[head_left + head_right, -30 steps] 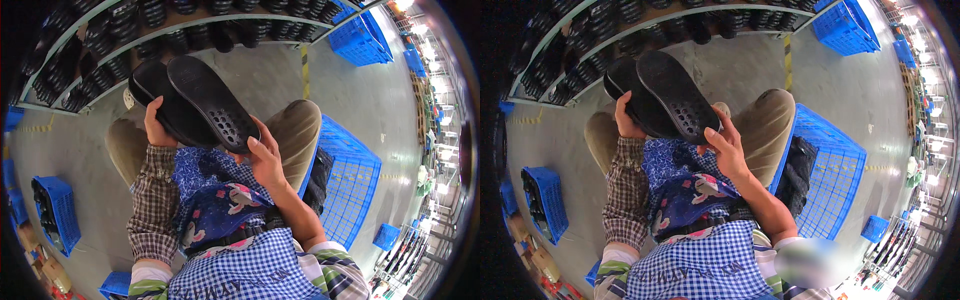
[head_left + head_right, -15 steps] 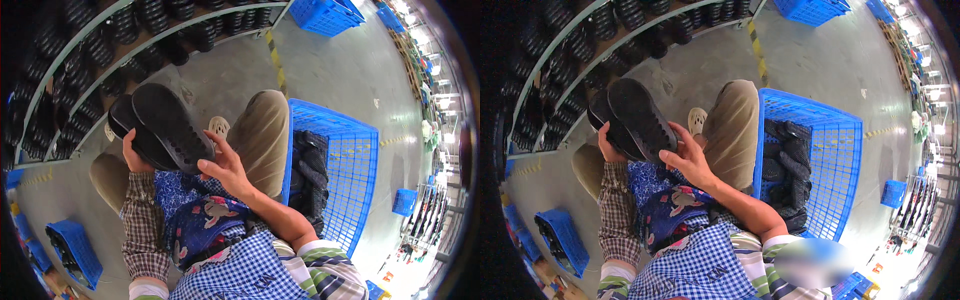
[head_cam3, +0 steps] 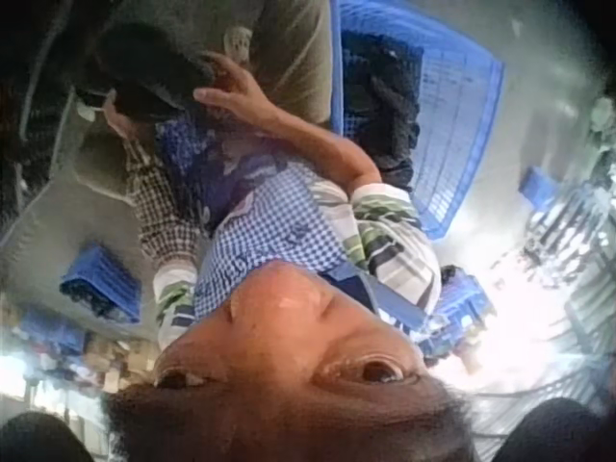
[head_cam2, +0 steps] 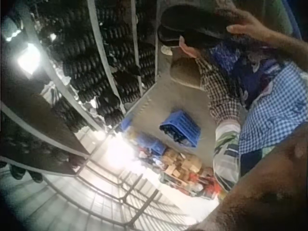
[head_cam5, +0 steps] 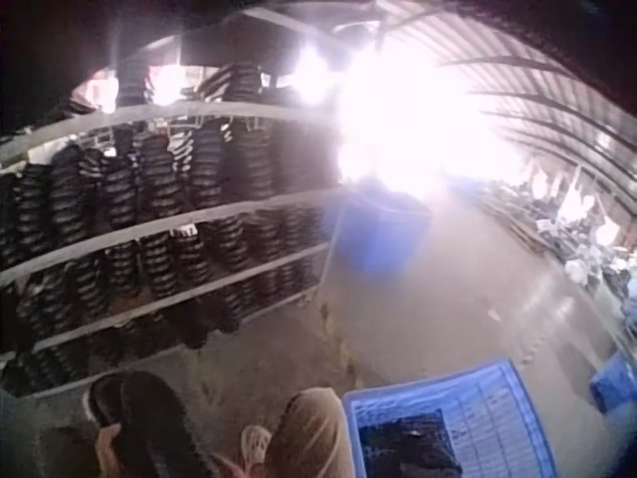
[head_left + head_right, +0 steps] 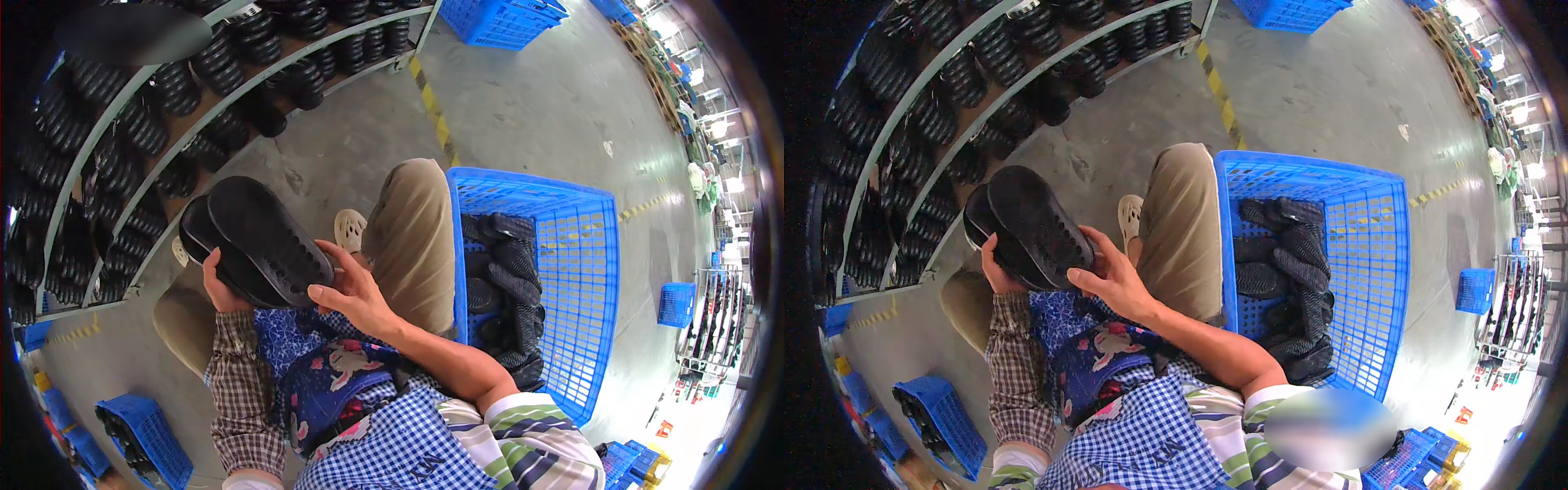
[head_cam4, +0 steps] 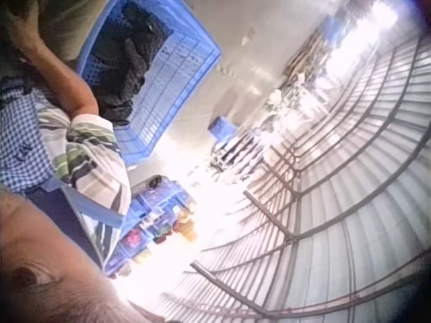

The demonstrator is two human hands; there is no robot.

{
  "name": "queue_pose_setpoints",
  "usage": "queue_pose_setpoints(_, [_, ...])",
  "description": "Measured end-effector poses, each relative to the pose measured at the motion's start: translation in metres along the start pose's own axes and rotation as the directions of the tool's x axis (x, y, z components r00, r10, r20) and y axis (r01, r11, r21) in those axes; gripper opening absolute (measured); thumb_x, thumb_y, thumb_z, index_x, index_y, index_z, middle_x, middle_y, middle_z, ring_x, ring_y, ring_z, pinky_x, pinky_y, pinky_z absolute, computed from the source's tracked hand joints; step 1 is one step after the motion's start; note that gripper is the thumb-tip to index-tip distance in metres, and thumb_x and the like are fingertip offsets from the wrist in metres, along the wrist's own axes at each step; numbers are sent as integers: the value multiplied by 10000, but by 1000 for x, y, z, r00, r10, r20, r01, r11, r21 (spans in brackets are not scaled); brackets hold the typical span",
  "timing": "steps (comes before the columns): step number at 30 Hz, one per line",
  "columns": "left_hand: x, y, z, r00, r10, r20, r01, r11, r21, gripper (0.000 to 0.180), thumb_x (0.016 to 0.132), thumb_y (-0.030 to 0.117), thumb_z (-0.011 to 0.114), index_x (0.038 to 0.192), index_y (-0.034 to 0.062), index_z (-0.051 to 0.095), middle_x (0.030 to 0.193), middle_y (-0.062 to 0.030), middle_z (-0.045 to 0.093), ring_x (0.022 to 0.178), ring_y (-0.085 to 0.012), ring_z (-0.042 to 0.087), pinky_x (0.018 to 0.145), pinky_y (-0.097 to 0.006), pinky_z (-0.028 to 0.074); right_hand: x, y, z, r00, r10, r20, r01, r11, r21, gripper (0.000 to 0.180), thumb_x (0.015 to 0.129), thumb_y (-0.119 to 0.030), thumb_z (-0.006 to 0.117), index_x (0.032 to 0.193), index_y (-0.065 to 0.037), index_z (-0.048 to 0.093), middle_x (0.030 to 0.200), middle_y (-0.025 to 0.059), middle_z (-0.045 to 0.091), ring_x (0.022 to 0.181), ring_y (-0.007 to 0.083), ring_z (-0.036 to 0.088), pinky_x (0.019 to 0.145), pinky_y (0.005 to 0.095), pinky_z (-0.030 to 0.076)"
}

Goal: The person takes shoe soles from a blue crate, turns them over by hand, and stacks them onto a shelf rack and arranges soles inside the crate.

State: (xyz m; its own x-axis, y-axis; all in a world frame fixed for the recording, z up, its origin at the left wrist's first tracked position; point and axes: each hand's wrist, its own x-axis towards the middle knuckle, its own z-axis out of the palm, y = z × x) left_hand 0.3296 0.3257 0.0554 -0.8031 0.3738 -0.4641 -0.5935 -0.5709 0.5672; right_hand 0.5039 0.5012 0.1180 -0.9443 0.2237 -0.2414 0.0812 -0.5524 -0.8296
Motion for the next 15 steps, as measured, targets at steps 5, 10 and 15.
queue_pose_setpoints(5, [1, 1, -4, 1000, 0, 28, 1, 1000, -22, 429, 884, 271, 553, 1195, -23, 587, 1188, -149, 647, 1068, -308, 626, 969, -409, 489, 1, 1, 1, 1000, -17, 11, 17, 1000, 18, 677, 903, -134, 662, 1452, -44, 276, 945, 31, 561, 732, 86, 520, 638, 251, 446])
queue_pose_setpoints(10, [-1, 1, -2, 1000, 12, 10, -12, 1000, -3, 431, 879, 274, 561, 1185, -27, 590, 1172, -148, 655, 1051, -306, 634, 963, -404, 493, -1, 3, 1, 1000, 0, 15, 0, 1000, 20, 677, 905, -135, 659, 1453, -47, 272, 923, 28, 561, 725, 87, 519, 631, 248, 445])
queue_pose_setpoints(15, [0, 3, -5, 1000, 0, 4, 0, 1000, -15, 429, 874, 268, 566, 1182, -29, 590, 1165, -147, 657, 1049, -302, 635, 963, -397, 494, -1, 5, 0, 1000, 10, 29, -11, 1000, 13, 688, 905, -132, 655, 1469, -52, 270, 1048, 39, 569, 794, 94, 547, 685, 256, 495])
